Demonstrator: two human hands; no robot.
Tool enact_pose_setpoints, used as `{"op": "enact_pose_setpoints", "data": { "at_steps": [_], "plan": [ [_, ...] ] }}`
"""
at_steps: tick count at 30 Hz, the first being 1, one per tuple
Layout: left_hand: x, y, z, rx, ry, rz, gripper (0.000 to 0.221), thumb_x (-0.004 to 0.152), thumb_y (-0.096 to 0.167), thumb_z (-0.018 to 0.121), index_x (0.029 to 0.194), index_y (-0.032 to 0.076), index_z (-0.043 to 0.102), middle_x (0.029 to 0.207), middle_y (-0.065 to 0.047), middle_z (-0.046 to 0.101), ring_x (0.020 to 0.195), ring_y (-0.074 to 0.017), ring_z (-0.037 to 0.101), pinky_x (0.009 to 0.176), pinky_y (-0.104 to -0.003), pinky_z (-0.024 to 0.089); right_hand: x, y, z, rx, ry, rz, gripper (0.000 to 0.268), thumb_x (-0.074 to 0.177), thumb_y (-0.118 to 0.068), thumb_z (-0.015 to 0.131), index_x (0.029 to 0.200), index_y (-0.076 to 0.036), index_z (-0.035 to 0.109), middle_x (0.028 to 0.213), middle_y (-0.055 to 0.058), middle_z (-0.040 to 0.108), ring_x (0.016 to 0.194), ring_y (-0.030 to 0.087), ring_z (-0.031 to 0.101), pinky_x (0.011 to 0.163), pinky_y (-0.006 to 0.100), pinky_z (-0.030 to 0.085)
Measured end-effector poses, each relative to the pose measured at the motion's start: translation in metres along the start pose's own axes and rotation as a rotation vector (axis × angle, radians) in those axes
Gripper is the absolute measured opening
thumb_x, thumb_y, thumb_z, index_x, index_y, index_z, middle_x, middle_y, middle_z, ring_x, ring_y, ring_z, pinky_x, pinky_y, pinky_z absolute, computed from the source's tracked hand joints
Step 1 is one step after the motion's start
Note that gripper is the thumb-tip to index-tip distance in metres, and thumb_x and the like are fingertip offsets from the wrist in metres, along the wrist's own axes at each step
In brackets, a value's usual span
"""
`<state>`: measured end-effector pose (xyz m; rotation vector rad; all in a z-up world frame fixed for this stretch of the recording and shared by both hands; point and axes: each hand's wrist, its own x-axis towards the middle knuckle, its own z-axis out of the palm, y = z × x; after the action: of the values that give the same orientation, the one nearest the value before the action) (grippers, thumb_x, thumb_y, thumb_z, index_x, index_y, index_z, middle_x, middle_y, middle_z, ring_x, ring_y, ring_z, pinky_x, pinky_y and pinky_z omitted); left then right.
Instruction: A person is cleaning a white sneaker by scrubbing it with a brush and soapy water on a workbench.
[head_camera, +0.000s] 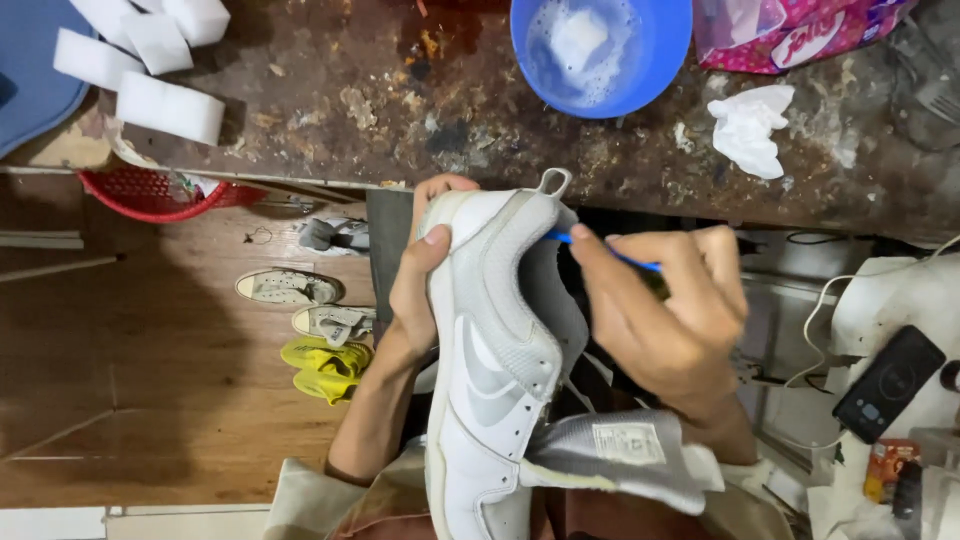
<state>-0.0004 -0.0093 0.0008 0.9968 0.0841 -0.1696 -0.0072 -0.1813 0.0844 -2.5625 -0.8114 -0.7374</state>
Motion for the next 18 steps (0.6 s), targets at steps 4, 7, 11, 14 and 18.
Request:
{"op": "enact_pose_setpoints", "data": {
  "at_steps": [4,7,11,14,18],
  "plan": [
    [-0.002,-0.006,0.001,-0.062,0.028,0.026,0.053,0.078,0.047,0.050,0.112,0.006,0.045,0.096,-0.008,0.050,0.081,-0.0132,0.048,0.072,-0.025,0.040,-0.028,0.018,0.002,0.139,0.056,0.072,0.040,0.085,0.011,0.086,0.116,0.001,0.063,0.097,0.016,0.071,0.064,0.017,0.048,0.056,0.030,0.035],
    [-0.001,-0.014,0.005,-0.199,0.023,0.062,0.050,0.081,0.044,0.051,0.113,0.007,0.046,0.097,-0.010,0.055,0.082,-0.0150,0.052,0.075,-0.028,0.042,-0.026,0.006,0.009,0.440,0.230,0.338,0.054,0.078,0.020,0.081,0.118,0.009,0.046,0.084,0.025,0.066,0.075,0.025,0.070,0.064,0.026,0.058],
    [-0.003,-0.024,0.004,-0.183,-0.006,0.049,0.050,0.084,0.044,0.049,0.116,0.006,0.046,0.102,-0.010,0.054,0.087,-0.0141,0.051,0.078,-0.025,0.041,-0.032,-0.011,0.029,0.497,0.452,0.442,0.040,0.076,0.009,0.076,0.101,0.002,0.045,0.074,0.020,0.062,0.062,0.024,0.062,0.061,0.028,0.048],
    [-0.007,-0.039,-0.005,-0.084,-0.022,-0.047,0.050,0.086,0.044,0.044,0.117,0.005,0.046,0.098,-0.009,0.050,0.088,-0.0155,0.050,0.084,-0.026,0.040,-0.044,-0.009,0.035,0.435,0.472,0.396,0.023,0.072,0.008,0.078,0.080,0.007,0.057,0.072,0.021,0.065,0.064,0.028,0.065,0.065,0.033,0.053],
    [-0.025,-0.062,-0.022,-0.108,-0.016,-0.304,0.050,0.088,0.043,0.040,0.117,0.005,0.052,0.087,-0.014,0.053,0.081,-0.0215,0.053,0.088,-0.030,0.043,-0.081,-0.007,0.036,0.463,0.435,0.280,0.018,0.072,0.013,0.076,0.076,0.011,0.058,0.068,0.021,0.061,0.056,0.030,0.064,0.053,0.037,0.054]
  ]
}}
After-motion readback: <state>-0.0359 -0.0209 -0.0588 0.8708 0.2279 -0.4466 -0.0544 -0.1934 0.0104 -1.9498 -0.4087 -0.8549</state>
